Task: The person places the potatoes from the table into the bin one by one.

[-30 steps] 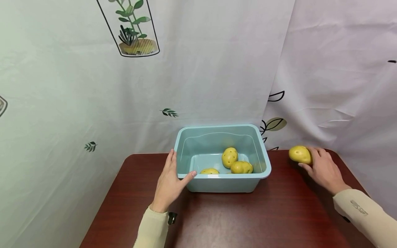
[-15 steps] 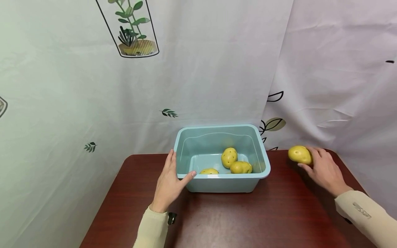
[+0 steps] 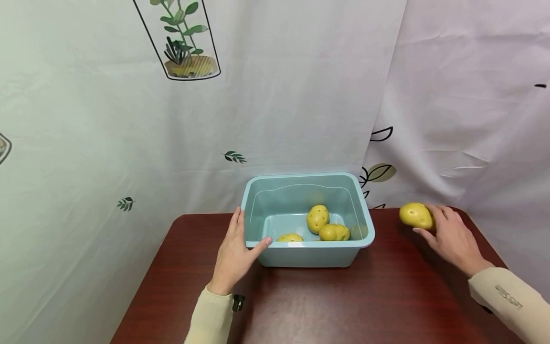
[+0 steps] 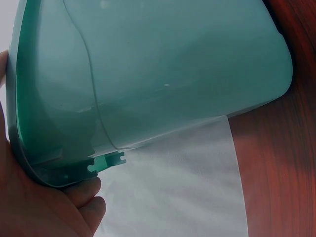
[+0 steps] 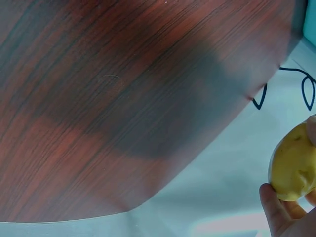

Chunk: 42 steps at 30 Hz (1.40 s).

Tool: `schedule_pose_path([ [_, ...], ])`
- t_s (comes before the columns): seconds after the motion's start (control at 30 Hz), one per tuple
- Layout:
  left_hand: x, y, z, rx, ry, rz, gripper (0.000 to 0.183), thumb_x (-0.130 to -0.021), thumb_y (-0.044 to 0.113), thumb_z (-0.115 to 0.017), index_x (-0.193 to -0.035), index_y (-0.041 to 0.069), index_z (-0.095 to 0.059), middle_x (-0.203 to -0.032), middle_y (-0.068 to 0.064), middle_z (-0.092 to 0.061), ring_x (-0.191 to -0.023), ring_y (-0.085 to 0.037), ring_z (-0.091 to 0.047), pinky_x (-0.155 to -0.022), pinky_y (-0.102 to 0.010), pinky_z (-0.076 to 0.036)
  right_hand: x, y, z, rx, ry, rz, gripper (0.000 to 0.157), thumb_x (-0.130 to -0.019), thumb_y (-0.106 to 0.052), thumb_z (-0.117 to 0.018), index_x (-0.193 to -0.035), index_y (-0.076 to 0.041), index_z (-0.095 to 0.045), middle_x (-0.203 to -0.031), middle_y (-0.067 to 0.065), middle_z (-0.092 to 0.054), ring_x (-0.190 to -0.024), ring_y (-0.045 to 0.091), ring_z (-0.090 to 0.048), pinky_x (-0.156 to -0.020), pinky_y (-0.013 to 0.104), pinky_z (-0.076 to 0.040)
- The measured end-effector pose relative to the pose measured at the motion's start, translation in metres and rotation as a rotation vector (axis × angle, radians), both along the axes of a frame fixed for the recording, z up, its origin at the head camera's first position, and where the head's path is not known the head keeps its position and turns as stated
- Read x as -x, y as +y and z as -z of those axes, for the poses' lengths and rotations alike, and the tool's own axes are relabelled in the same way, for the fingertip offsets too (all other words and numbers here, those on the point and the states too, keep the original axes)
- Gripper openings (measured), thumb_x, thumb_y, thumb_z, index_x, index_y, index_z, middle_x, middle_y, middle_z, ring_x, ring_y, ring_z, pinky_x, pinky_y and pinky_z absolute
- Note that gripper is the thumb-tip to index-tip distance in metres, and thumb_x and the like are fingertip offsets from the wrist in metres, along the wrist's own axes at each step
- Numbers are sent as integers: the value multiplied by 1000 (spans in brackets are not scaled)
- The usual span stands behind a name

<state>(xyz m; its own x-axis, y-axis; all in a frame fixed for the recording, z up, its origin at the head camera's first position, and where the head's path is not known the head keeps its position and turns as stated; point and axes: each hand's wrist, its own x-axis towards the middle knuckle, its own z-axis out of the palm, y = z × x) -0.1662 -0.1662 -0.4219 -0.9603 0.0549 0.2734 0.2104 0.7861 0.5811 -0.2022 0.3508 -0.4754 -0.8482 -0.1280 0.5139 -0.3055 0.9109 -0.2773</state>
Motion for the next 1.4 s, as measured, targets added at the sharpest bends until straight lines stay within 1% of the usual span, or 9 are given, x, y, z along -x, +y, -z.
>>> schedule_pose_path([
  [0.17,0,0,0,-2,-7,0,110,-86,72,-61,-160,5,-19,-168,-1,-10,-148,-26,-31,-101,-53,-45,-2,-2,-2,-1,15,-11,73,-72,-12,-88,-132,5,-50,-117,30,-51,-102,50,-47,-77,65,-41],
  [0.37,0,0,0,-4,-15,-3,110,-86,73,-60,-161,6,-18,-168,-1,-10,-148,-26,-31,-101,-53,-45,-4,-5,-5,-2,43,-14,73,-71,-12,-89,-131,5,-51,-117,29,-52,-102,49,-48,-78,65,-42],
  [0.53,0,0,0,-3,-7,-3,109,-86,73,-60,-161,6,-18,-168,-2,-11,-148,-26,-31,-103,-54,-44,-6,-7,-9,0,54,-12,74,-70,-11,-89,-131,4,-51,-117,28,-52,-102,49,-49,-77,65,-42],
  [0.7,0,0,0,-6,-3,-3,109,-86,73,-61,-161,5,-19,-168,-2,-12,-147,-26,-32,-101,-54,-45,-8,-10,-11,1,60,-13,75,-69,-13,-90,-131,4,-52,-116,28,-53,-101,49,-49,-75,65,-43],
  [0.8,0,0,-1,-8,-3,-3,110,-85,73,-61,-160,5,-19,-168,-2,-11,-147,-26,-32,-101,-54,-45,-8,-11,-13,8,73,-13,74,-68,-13,-90,-131,4,-53,-115,27,-53,-101,48,-50,-76,64,-43],
  [1.03,-1,-1,-1,-6,8,-6,109,-85,73,-61,-160,3,-21,-167,-7,-14,-147,-28,-32,-101,-56,-45,-11,-15,-18,26,92,-17,74,-67,-13,-90,-130,4,-55,-115,26,-55,-102,47,-51,-77,63,-43],
  [1.4,0,0,0,-8,6,-3,109,-86,73,-61,-160,4,-21,-168,-4,-13,-147,-27,-32,-102,-55,-45,-14,-19,-25,48,104,-10,74,-66,-15,-91,-129,2,-57,-115,26,-55,-103,47,-51,-77,63,-43],
])
